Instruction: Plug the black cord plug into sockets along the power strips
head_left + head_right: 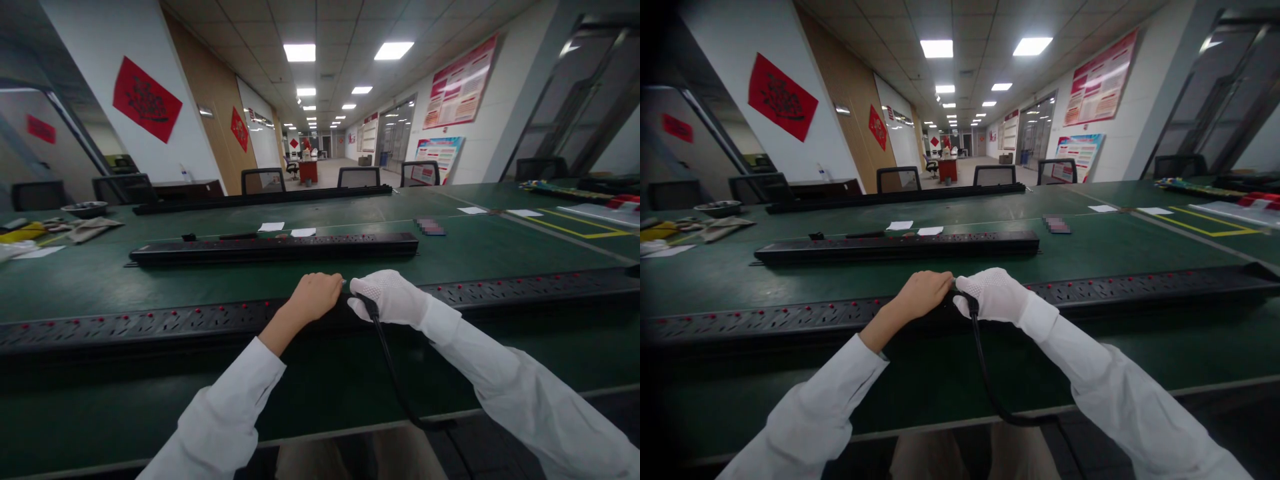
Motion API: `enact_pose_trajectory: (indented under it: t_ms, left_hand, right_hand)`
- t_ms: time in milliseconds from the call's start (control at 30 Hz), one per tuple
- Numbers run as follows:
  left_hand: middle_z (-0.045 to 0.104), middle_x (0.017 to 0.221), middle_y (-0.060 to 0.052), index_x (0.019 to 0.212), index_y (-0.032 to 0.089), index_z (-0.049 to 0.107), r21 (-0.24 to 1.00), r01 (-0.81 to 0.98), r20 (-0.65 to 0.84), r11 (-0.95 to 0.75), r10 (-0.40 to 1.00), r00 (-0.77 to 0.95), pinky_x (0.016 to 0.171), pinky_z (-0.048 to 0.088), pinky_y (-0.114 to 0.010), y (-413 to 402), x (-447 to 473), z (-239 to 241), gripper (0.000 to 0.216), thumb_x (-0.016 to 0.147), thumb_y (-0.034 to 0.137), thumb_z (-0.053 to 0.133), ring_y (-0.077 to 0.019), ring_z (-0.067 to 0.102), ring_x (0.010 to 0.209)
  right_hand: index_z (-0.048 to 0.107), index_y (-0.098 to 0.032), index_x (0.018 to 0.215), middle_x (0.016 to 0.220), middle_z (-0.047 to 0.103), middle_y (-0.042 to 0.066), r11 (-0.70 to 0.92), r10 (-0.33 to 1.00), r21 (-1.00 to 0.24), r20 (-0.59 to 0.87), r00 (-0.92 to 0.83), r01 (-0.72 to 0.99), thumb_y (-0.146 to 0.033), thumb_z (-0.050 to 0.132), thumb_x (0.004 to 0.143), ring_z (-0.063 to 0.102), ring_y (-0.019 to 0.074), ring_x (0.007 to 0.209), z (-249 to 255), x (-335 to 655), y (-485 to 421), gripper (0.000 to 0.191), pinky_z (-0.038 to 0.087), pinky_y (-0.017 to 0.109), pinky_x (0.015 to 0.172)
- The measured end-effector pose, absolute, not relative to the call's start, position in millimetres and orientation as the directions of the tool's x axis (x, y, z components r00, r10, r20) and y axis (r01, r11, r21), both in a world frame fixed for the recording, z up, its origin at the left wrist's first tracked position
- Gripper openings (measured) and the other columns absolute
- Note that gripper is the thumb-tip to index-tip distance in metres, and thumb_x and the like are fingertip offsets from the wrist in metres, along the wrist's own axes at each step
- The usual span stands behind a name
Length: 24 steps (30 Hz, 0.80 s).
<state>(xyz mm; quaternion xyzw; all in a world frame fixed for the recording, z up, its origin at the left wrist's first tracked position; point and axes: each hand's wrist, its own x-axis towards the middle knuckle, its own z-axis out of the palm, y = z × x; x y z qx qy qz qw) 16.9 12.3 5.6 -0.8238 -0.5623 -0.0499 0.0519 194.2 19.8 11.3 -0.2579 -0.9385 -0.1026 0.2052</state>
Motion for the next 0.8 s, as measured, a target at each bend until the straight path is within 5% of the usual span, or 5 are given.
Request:
enact_pose_trajectory:
  t_ms: [167,800]
  left_hand:
    - [0.063,0.088,-0.005,0.083,0.020,0.056,0.061,0.910,0.114,-0.410,0.909,0.402,0.072,0.042,-0.030,15.1,7.2,0.9,0.036,0.089,0.031,0.022,-0.0188,0.059,0.082]
    - [0.061,0.098,-0.003,0.102,0.021,0.047,0.055,0.864,0.106,-0.500,0.863,0.493,0.077,0.042,-0.031,6.5,3.4,6.2,0.028,0.089,0.027,0.022,-0.0190,0.058,0.088]
  right_hand:
    - [0.052,-0.018,0.071,0.058,0.056,0.002,0.814,0.488,0.070,0.455,-0.745,0.576,-0.037,0.039,0.080,0.049,0.0100,0.055,6.8,193.9,20.1,0.025,0.031,0.020,0.056]
    - [0.052,-0.017,0.072,0.058,0.056,0.002,0.811,0.481,0.087,0.463,-0.745,0.578,-0.038,0.039,0.079,0.047,0.0103,0.054,5.9,196.1,20.6,0.026,0.030,0.021,0.056]
